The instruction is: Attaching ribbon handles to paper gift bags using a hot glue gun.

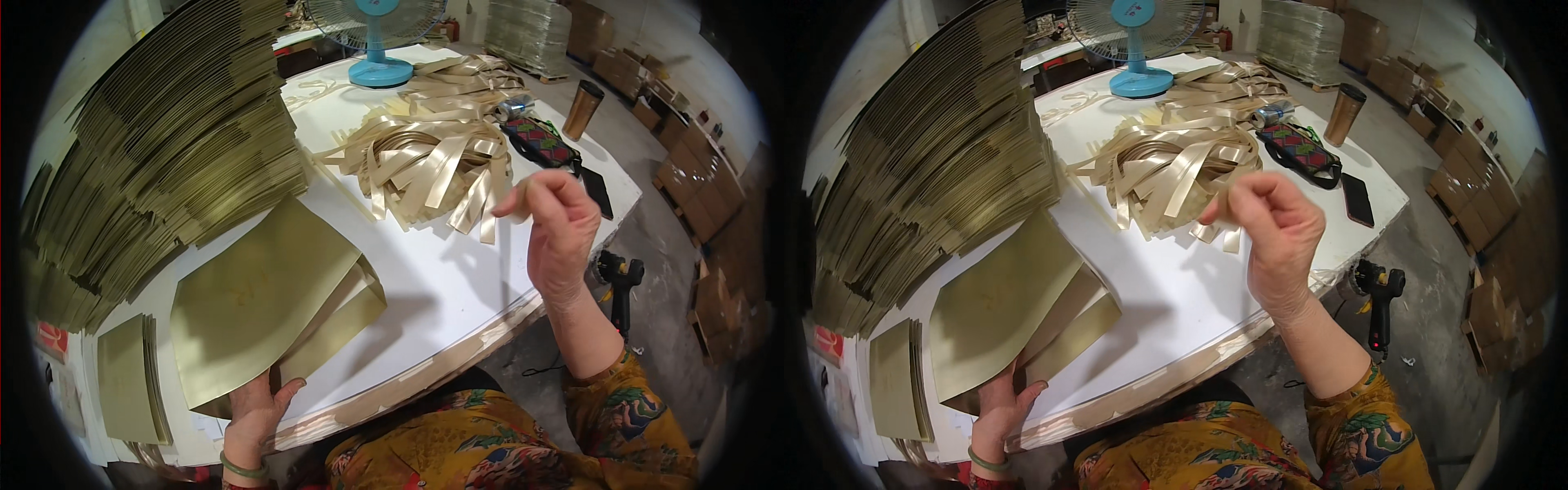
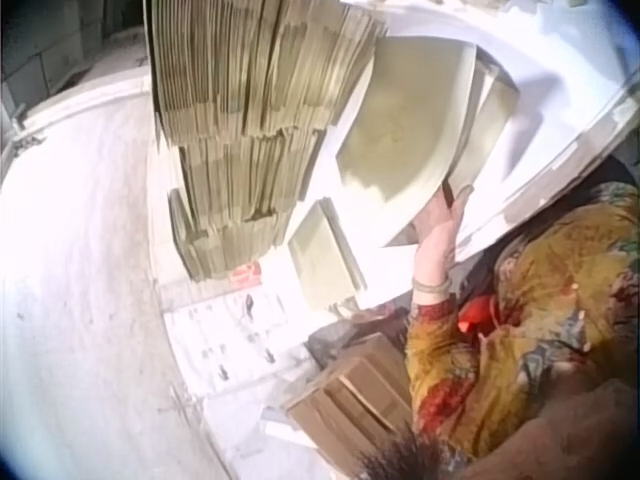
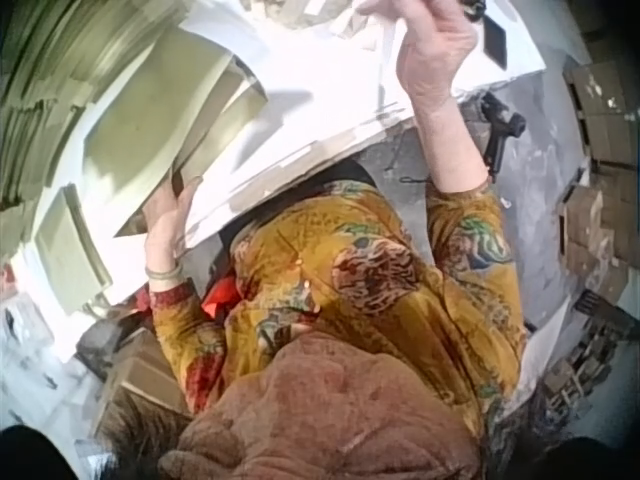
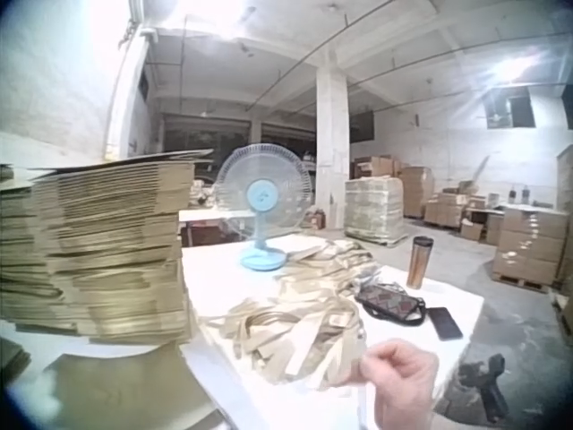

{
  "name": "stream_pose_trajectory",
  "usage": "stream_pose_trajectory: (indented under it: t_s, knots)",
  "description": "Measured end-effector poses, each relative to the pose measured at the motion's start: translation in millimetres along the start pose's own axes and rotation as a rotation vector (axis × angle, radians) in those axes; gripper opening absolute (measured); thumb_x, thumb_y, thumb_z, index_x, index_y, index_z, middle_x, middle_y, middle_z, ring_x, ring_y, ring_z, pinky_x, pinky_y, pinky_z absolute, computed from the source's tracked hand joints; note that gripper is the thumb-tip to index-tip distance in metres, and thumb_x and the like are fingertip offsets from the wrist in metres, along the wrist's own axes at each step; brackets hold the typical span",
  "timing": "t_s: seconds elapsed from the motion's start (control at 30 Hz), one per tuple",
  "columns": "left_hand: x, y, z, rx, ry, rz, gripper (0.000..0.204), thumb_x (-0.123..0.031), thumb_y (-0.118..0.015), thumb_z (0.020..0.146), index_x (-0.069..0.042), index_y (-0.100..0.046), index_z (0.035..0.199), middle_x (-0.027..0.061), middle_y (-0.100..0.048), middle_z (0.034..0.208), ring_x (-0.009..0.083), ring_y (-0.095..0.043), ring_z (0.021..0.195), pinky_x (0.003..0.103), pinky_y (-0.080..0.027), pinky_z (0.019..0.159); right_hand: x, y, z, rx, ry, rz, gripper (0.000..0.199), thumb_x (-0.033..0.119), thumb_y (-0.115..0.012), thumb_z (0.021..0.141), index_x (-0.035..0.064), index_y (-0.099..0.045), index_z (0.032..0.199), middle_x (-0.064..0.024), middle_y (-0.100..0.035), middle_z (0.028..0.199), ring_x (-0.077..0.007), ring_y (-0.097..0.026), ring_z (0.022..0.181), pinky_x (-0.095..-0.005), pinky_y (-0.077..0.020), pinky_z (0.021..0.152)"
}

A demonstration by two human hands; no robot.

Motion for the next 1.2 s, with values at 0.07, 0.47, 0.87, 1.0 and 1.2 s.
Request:
stream_pose_trajectory:
  t_s: [0.07, 0.47, 0.87, 1.0, 1.2]
  knots:
    - [-2, 2, 2, 0.036, 0.042, -0.086, 0.083, -0.037, -0.078, 0.077, -0.005, -0.041, 0.143, 0.0237, -0.047, 0.138, 0.0428, -0.045, 0.126, 0.045, -0.040, 0.103, 13, -8, 6, -0.038, 0.007, 0.074, 0.006, -0.001, -0.061, 0.091, -0.0032, -0.066, 0.090, -0.0099, -0.069, 0.079, -0.0147, -0.067, 0.073, -0.0267, -0.0552, 0.068]
    - [3, -5, 21, 0.249, 0.234, -0.256, 0.077, -0.033, -0.083, 0.074, 0.001, -0.045, 0.131, 0.0176, -0.058, 0.115, 0.0278, -0.058, 0.104, 0.035, -0.046, 0.090, -30, -102, -97, 0.739, -0.402, -0.256, 0.014, 0.010, -0.059, 0.094, 0.0006, -0.061, 0.104, -0.0152, -0.062, 0.084, -0.0289, -0.060, 0.070, -0.0348, -0.0477, 0.063]
    - [5, -7, 25, 0.255, 0.398, -0.722, 0.061, -0.029, -0.070, 0.089, 0.003, -0.047, 0.135, 0.0142, -0.058, 0.125, 0.0206, -0.051, 0.116, 0.030, -0.041, 0.098, -87, -137, -171, 0.711, -1.056, 0.038, 0.027, 0.021, -0.061, 0.095, -0.0035, -0.065, 0.084, -0.0061, -0.065, 0.066, -0.0091, -0.058, 0.055, -0.0251, -0.0470, 0.053]
    - [14, -17, 22, 0.132, 0.467, -0.824, 0.036, -0.031, -0.066, 0.091, 0.003, -0.064, 0.105, 0.0010, -0.057, 0.080, 0.0111, -0.048, 0.074, 0.027, -0.039, 0.067, -87, -158, -177, 0.686, -1.009, 0.101, 0.023, 0.019, -0.060, 0.097, -0.0012, -0.062, 0.085, -0.0035, -0.065, 0.068, -0.0073, -0.060, 0.058, -0.0218, -0.0477, 0.054]
    - [14, -17, 24, 0.071, 0.538, -0.844, 0.029, -0.028, -0.067, 0.090, 0.000, -0.066, 0.090, -0.0039, -0.050, 0.064, 0.0066, -0.039, 0.056, 0.026, -0.031, 0.052, -88, -178, -188, 0.529, -1.002, 0.168, 0.022, 0.014, -0.055, 0.096, -0.0012, -0.055, 0.080, -0.0067, -0.063, 0.065, -0.0102, -0.059, 0.054, -0.0247, -0.0467, 0.050]
Point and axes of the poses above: each hand's wrist, its own z-axis towards the middle knuckle, its own y-axis out of the back of the hand, x = y × z, the point moved 5 cm from there along z, towards the middle knuckle
